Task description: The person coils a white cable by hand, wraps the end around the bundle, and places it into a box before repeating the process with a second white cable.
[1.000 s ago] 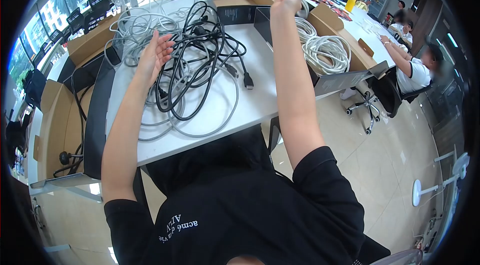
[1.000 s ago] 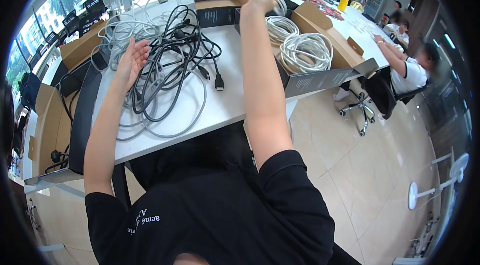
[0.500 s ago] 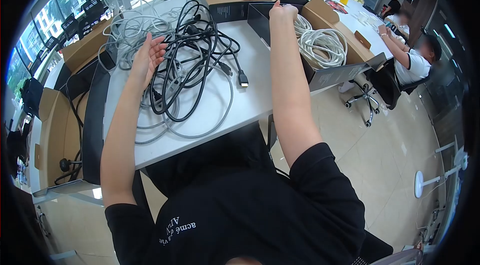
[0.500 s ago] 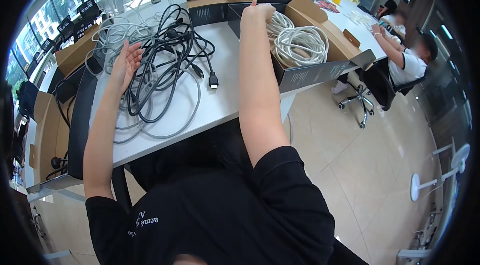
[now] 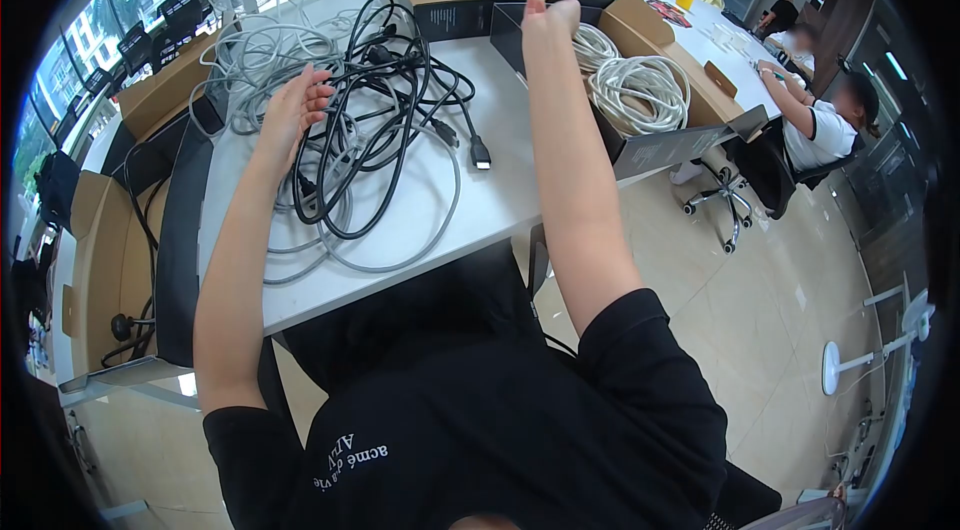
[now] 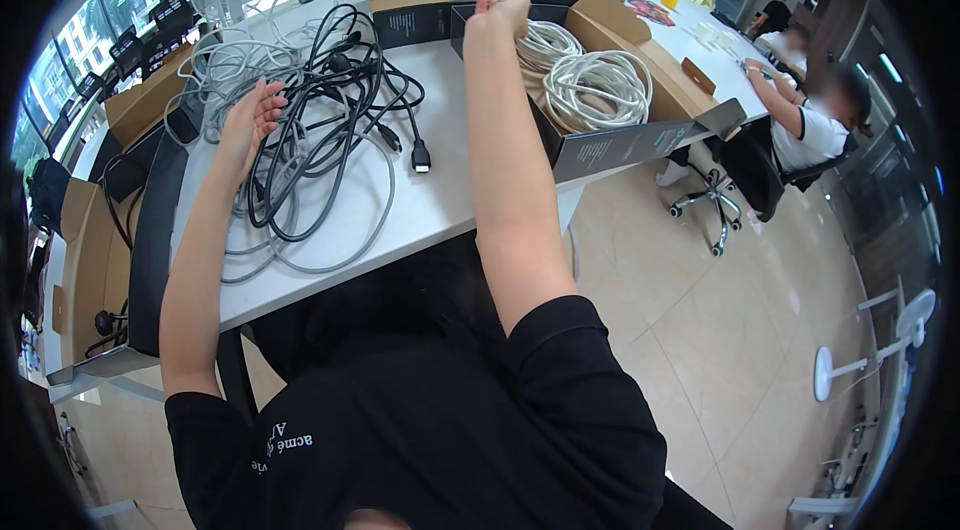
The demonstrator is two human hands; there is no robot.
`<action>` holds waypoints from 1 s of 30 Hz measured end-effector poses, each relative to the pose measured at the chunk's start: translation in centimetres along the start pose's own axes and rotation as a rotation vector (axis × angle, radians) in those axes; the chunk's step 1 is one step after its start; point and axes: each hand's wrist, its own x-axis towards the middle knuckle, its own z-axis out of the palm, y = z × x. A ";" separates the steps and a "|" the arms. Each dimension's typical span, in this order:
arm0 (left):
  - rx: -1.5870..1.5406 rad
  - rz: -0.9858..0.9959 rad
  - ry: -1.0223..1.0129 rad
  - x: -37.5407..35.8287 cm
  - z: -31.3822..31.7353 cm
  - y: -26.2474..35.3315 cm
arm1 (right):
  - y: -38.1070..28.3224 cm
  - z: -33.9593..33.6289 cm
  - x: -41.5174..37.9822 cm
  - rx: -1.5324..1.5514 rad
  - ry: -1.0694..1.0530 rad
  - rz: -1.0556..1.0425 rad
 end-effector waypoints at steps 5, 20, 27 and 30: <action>0.025 0.011 0.004 0.1 -0.1 0.0 | -0.3 0.0 0.3 -0.124 0.355 -0.143; 0.048 0.002 -0.022 0.0 -0.1 -0.2 | -0.4 -0.2 -0.5 -0.351 0.306 -0.207; 0.052 0.024 -0.022 0.0 0.0 -0.2 | 5.1 -2.1 1.1 -1.051 -0.497 -0.870; 0.068 0.016 -0.020 -0.1 0.2 -0.2 | 8.2 -4.5 -1.2 -1.595 -0.995 -0.765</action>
